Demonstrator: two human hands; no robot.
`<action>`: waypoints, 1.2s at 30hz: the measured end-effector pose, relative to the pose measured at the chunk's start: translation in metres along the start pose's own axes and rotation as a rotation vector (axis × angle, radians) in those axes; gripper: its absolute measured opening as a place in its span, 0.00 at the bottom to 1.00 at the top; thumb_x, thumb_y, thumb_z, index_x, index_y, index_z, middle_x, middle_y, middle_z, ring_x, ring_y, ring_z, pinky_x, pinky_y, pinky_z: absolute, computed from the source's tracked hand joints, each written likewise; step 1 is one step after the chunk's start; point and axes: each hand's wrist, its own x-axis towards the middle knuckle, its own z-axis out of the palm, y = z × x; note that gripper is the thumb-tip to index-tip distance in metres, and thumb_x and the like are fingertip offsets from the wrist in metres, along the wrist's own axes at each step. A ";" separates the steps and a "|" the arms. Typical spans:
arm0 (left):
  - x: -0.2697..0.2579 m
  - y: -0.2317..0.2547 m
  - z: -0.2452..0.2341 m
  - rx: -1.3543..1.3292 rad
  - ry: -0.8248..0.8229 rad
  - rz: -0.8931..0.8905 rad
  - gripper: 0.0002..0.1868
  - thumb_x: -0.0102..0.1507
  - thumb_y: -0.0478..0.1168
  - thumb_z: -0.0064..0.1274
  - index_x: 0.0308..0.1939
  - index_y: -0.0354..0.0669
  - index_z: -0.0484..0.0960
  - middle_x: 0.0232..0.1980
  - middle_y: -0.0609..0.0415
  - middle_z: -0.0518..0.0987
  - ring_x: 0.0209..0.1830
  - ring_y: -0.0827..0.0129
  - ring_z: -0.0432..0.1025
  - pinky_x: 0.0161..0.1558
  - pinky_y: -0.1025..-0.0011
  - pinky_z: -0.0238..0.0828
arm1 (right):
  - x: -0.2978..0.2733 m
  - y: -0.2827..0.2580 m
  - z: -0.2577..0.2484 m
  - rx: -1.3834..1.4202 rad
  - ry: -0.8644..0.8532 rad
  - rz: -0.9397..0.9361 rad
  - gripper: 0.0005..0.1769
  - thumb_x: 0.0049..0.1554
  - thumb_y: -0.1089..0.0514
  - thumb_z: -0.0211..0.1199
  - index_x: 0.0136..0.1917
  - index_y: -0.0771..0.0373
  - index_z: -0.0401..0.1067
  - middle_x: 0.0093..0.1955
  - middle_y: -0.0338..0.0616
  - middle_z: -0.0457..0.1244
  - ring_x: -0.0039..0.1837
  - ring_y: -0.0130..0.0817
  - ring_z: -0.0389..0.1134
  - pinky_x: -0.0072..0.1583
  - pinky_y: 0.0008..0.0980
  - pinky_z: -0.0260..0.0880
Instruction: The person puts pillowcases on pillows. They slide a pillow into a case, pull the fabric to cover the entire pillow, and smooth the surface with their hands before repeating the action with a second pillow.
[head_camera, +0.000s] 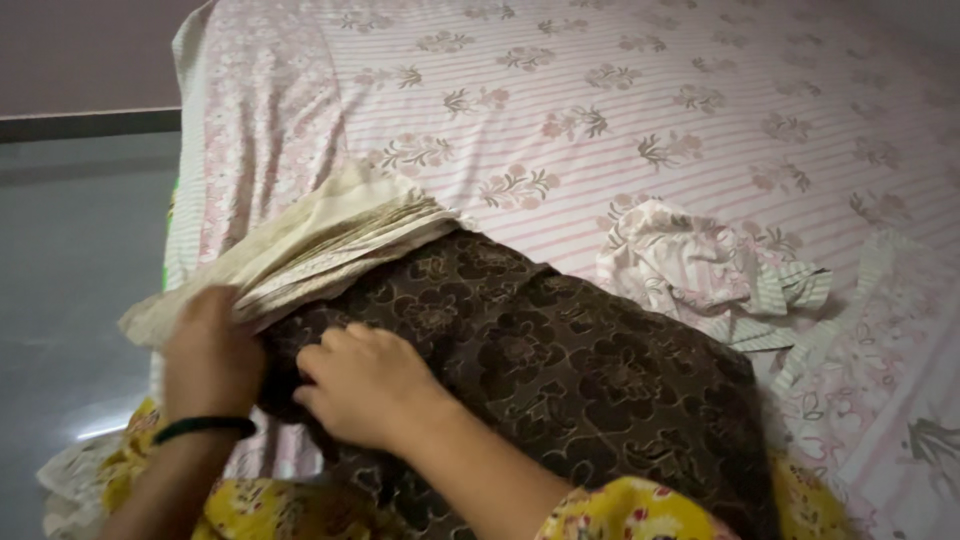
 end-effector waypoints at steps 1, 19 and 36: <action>0.001 0.011 0.008 0.004 -0.037 0.077 0.18 0.63 0.37 0.47 0.56 0.41 0.81 0.60 0.38 0.79 0.61 0.39 0.73 0.63 0.50 0.69 | 0.001 0.008 -0.002 -0.004 0.020 -0.003 0.15 0.58 0.49 0.58 0.54 0.59 0.75 0.54 0.49 0.65 0.60 0.47 0.66 0.62 0.48 0.66; 0.053 0.095 0.095 0.420 -0.294 0.316 0.23 0.63 0.57 0.49 0.63 0.67 0.78 0.76 0.54 0.64 0.77 0.47 0.53 0.71 0.40 0.44 | 0.006 0.151 -0.023 0.128 0.337 0.381 0.15 0.58 0.53 0.61 0.59 0.52 0.76 0.65 0.39 0.67 0.67 0.45 0.64 0.67 0.46 0.62; 0.042 0.122 0.110 0.509 -0.217 0.446 0.28 0.66 0.54 0.42 0.59 0.35 0.78 0.72 0.51 0.71 0.75 0.59 0.62 0.74 0.54 0.51 | 0.018 0.225 -0.047 0.216 0.015 0.876 0.37 0.59 0.28 0.48 0.69 0.51 0.71 0.65 0.43 0.68 0.66 0.42 0.68 0.67 0.44 0.66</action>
